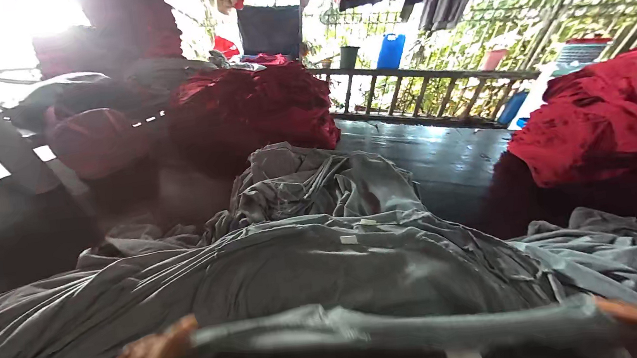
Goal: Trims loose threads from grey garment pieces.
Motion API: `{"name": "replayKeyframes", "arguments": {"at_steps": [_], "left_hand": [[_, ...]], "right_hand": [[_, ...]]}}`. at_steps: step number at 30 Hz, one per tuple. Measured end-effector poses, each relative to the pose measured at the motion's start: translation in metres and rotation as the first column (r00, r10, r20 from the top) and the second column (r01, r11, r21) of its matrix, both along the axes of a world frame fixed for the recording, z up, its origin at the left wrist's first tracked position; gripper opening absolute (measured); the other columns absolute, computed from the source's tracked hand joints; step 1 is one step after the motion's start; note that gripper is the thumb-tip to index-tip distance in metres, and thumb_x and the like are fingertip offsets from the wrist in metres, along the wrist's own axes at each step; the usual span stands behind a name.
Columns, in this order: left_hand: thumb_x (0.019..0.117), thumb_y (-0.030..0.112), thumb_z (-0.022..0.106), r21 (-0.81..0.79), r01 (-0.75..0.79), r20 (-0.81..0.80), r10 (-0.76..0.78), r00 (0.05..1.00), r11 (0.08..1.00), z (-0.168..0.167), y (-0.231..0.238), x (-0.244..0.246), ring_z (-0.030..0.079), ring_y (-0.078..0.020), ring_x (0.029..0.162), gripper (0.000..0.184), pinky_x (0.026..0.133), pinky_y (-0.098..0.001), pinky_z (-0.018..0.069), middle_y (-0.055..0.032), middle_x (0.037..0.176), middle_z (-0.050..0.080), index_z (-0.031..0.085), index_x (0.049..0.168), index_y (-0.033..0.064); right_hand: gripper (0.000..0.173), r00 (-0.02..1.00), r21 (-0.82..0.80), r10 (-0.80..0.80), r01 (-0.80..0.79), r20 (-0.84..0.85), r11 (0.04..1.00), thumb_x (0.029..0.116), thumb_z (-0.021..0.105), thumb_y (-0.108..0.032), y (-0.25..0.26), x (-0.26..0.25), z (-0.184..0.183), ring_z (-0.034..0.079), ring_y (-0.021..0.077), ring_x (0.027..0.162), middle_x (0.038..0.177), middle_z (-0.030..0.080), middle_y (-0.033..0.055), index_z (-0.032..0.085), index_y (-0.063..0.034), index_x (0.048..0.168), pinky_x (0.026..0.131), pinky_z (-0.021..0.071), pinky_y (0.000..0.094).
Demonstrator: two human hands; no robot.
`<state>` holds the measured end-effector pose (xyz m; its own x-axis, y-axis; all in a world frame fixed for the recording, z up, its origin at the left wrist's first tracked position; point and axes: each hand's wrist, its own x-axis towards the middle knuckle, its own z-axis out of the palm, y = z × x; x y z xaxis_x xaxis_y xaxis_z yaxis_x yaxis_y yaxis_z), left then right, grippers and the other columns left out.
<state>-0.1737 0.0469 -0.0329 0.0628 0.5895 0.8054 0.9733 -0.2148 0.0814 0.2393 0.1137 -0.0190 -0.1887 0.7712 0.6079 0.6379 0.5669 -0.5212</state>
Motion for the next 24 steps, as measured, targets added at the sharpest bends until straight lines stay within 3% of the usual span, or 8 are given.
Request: {"name": "replayKeyframes", "arguments": {"at_steps": [3, 6, 8, 12, 15, 20, 22, 24], "left_hand": [[0.1004, 0.0, 0.051, 0.008, -0.1, -0.01, 0.1, 0.995, 0.995, 0.016, 0.078, -0.007, 0.072, -0.0367, 0.076, 0.022, 0.069, -0.0458, 0.0575, -0.026, 0.086, 0.071, 0.07, 0.102, -0.011], [0.1001, -0.002, 0.055, -0.413, -0.008, 0.191, 0.096, 0.977, 0.911, -0.003, 0.133, -0.014, 0.071, -0.0481, 0.093, 0.02, 0.083, -0.0653, 0.0533, -0.0272, 0.101, 0.073, 0.074, 0.105, -0.0081], [0.105, 0.006, 0.053, -0.67, 0.069, 0.321, 0.203, 0.925, 0.74, -0.017, 0.155, -0.024, 0.068, -0.0461, 0.106, 0.024, 0.097, -0.0634, 0.0465, -0.0261, 0.108, 0.073, 0.074, 0.11, -0.0056], [0.1045, 0.009, 0.056, -0.723, 0.13, 0.46, 0.332, 0.823, 0.678, -0.023, 0.169, -0.03, 0.067, -0.039, 0.108, 0.024, 0.1, -0.0554, 0.0447, -0.0259, 0.108, 0.072, 0.073, 0.11, -0.0079], [0.1051, 0.012, 0.056, -0.798, 0.146, 0.452, 0.421, 0.786, 0.584, -0.018, 0.176, -0.029, 0.065, -0.0337, 0.11, 0.025, 0.101, -0.0511, 0.0434, -0.0229, 0.11, 0.071, 0.073, 0.111, -0.0051], [0.1044, 0.019, 0.06, -0.876, 0.163, 0.38, 0.441, 0.813, 0.454, -0.009, 0.182, -0.029, 0.063, -0.0355, 0.112, 0.027, 0.102, -0.0518, 0.042, -0.0238, 0.114, 0.07, 0.071, 0.115, -0.0038], [0.1027, 0.014, 0.062, -0.854, 0.166, 0.367, 0.345, 0.864, 0.492, -0.001, 0.183, -0.023, 0.062, -0.0381, 0.112, 0.026, 0.101, -0.054, 0.0435, -0.0242, 0.118, 0.067, 0.069, 0.119, -0.0038], [0.0974, 0.005, 0.064, -0.717, 0.206, 0.395, 0.144, 0.907, 0.666, 0.001, 0.186, -0.008, 0.062, -0.0437, 0.112, 0.022, 0.098, -0.0595, 0.0459, -0.027, 0.12, 0.066, 0.071, 0.115, -0.0056]], "right_hand": [[0.026, 0.959, 0.11, -0.244, 0.23, 0.142, 0.967, 0.1007, 0.05, -0.001, 0.057, -0.023, -0.001, 0.073, 0.03, 0.092, 0.1, 0.072, 0.0291, 0.066, 0.0181, 0.109, 0.085, 0.0577, 0.0416], [0.025, 0.875, -0.116, -0.4, 0.442, 0.272, 0.889, 0.0975, 0.051, 0.006, 0.104, -0.044, -0.033, 0.067, 0.0587, 0.094, 0.102, 0.068, 0.0372, 0.067, 0.0144, 0.115, 0.079, 0.0493, 0.0721], [0.027, 0.851, -0.295, -0.383, 0.493, 0.36, 0.819, 0.0978, 0.051, 0.006, 0.124, -0.05, -0.05, 0.066, 0.0587, 0.102, 0.107, 0.068, 0.0369, 0.068, 0.0114, 0.118, 0.085, 0.0462, 0.0739], [0.027, 0.871, -0.411, -0.34, 0.473, 0.355, 0.779, 0.1012, 0.052, 0.0, 0.15, -0.045, -0.059, 0.065, 0.0603, 0.102, 0.105, 0.068, 0.0387, 0.066, 0.0129, 0.119, 0.087, 0.0441, 0.0746], [0.026, 0.917, -0.535, -0.311, 0.399, 0.251, 0.744, 0.102, 0.055, -0.003, 0.165, -0.036, -0.059, 0.064, 0.0526, 0.107, 0.11, 0.068, 0.036, 0.067, 0.0113, 0.12, 0.094, 0.0435, 0.0672], [0.012, 0.954, -0.668, -0.271, 0.118, -0.129, 0.735, 0.0953, 0.065, -0.002, 0.174, -0.019, -0.065, 0.057, -0.0002, 0.079, 0.089, 0.065, 0.0044, 0.066, 0.0072, 0.103, 0.076, 0.0467, 0.0184], [0.012, 0.955, -0.678, -0.252, 0.08, -0.159, 0.731, 0.0963, 0.064, -0.003, 0.173, -0.018, -0.06, 0.057, -0.0009, 0.079, 0.088, 0.065, 0.0034, 0.066, 0.0074, 0.103, 0.076, 0.0463, 0.0188], [0.013, 0.952, -0.648, -0.247, 0.074, -0.18, 0.758, 0.0962, 0.065, -0.005, 0.172, -0.018, -0.053, 0.059, 0.0018, 0.083, 0.093, 0.067, 0.0062, 0.067, 0.0069, 0.103, 0.08, 0.0479, 0.021]]}}
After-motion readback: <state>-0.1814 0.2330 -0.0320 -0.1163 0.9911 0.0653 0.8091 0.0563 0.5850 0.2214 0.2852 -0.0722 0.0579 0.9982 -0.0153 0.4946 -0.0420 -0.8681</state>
